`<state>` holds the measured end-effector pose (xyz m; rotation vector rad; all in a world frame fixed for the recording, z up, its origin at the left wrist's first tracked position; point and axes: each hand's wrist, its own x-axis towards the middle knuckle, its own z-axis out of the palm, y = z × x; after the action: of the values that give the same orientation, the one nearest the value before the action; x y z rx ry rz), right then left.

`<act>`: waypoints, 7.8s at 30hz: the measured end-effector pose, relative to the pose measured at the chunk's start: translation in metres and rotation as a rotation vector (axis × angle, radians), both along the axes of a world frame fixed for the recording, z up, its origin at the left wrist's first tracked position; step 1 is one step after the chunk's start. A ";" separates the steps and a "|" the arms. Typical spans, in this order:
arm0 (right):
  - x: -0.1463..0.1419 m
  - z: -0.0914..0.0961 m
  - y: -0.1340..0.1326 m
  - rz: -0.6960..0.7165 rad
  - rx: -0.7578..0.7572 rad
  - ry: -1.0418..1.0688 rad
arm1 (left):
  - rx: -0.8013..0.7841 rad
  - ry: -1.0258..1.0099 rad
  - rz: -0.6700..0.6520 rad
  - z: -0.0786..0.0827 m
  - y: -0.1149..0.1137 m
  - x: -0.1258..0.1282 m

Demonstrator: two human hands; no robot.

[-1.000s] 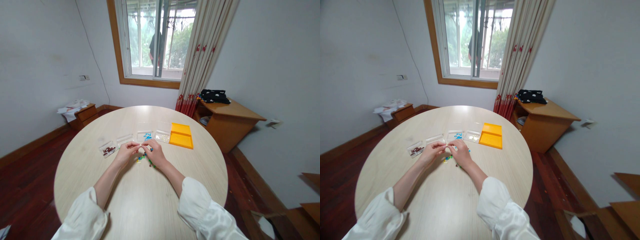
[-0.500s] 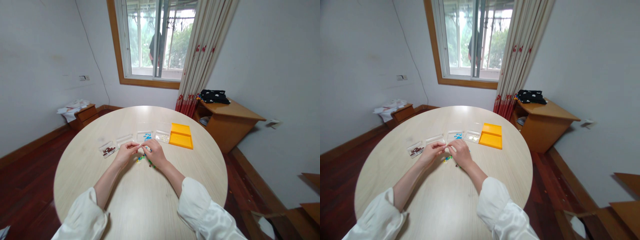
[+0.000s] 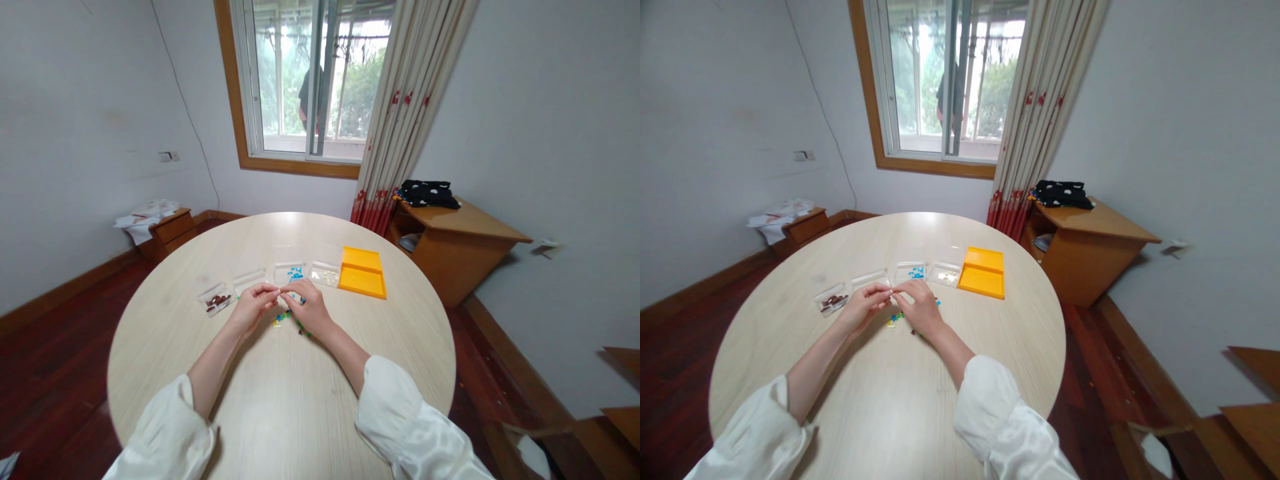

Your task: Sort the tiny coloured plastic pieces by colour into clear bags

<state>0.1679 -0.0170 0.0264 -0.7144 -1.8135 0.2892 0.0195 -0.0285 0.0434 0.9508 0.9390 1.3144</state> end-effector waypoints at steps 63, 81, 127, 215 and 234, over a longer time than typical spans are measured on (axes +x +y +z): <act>-0.011 -0.006 0.001 0.175 -0.583 0.263 | -0.056 -0.102 0.010 0.000 0.004 -0.005; -0.010 -0.010 0.004 0.240 -0.693 0.324 | 0.162 0.176 0.193 -0.002 0.003 0.002; -0.010 -0.003 0.010 0.237 -0.757 0.632 | 0.309 0.444 0.252 -0.012 0.009 -0.001; -0.002 -0.010 0.000 -0.007 -0.141 -0.028 | -0.071 -0.038 0.039 -0.006 0.003 0.003; -0.002 -0.012 0.001 -0.098 0.018 -0.101 | -0.102 -0.087 -0.035 -0.002 -0.001 0.003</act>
<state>0.1661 -0.0155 0.0146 -0.8151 -1.8669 0.1748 0.0221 -0.0291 0.0416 0.8224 0.9098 1.2567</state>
